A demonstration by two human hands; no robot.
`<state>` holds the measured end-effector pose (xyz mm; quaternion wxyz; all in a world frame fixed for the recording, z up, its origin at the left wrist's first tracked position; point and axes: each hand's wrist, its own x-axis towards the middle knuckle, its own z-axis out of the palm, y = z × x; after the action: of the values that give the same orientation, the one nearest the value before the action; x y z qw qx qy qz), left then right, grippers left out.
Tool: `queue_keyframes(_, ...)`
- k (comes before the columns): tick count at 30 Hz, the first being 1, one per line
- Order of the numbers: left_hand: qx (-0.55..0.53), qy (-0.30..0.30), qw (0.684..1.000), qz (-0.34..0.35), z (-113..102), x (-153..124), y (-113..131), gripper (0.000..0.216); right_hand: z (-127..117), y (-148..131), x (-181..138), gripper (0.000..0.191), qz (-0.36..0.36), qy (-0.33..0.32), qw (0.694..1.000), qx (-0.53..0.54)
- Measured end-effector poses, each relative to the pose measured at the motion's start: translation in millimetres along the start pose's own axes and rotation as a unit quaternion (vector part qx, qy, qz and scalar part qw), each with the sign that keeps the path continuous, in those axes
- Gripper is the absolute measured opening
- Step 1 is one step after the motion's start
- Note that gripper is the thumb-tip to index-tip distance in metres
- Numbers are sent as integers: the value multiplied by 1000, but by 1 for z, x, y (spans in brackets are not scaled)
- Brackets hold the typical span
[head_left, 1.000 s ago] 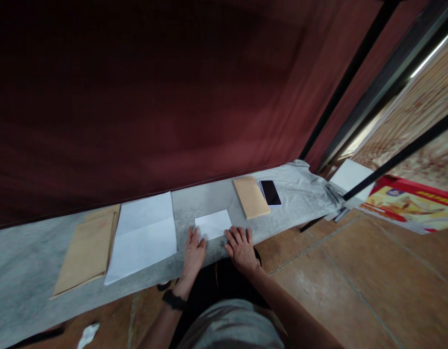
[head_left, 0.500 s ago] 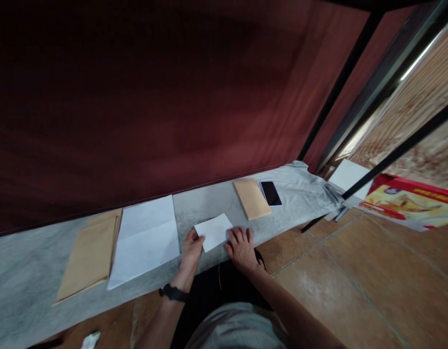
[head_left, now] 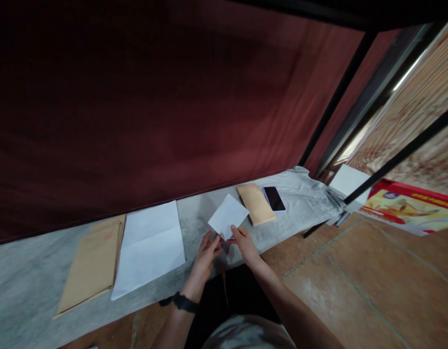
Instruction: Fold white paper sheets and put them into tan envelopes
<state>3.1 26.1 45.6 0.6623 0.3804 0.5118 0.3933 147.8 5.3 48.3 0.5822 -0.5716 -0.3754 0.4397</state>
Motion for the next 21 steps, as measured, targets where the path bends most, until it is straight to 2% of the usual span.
queue_keyframes(3,-4,3,1000,8,-1,5,-10,68,9,8,-1,49,55,-11,992,110)
queue_keyframes(5,30,22,999,29,-5,12,-11,74,9,14,0,46,88,10,985,150)
queue_keyframes(8,122,30,990,66,-17,23,-7,78,1,23,8,39,108,70,981,146)
queue_keyframes(11,222,37,968,109,-27,32,-3,71,-14,29,21,37,104,108,982,112)
queue_keyframes(13,269,51,953,131,-29,33,-2,67,-25,33,28,39,92,111,988,51)
queue_keyframes(16,319,69,933,152,-27,32,-5,66,-38,37,33,38,29,85,985,-149)
queue_keyframes(18,350,76,920,156,-24,29,-8,62,-42,37,33,40,-18,72,955,-287)
queue_keyframes(21,385,75,908,150,-21,25,-10,57,-40,37,31,43,-58,63,899,-429)
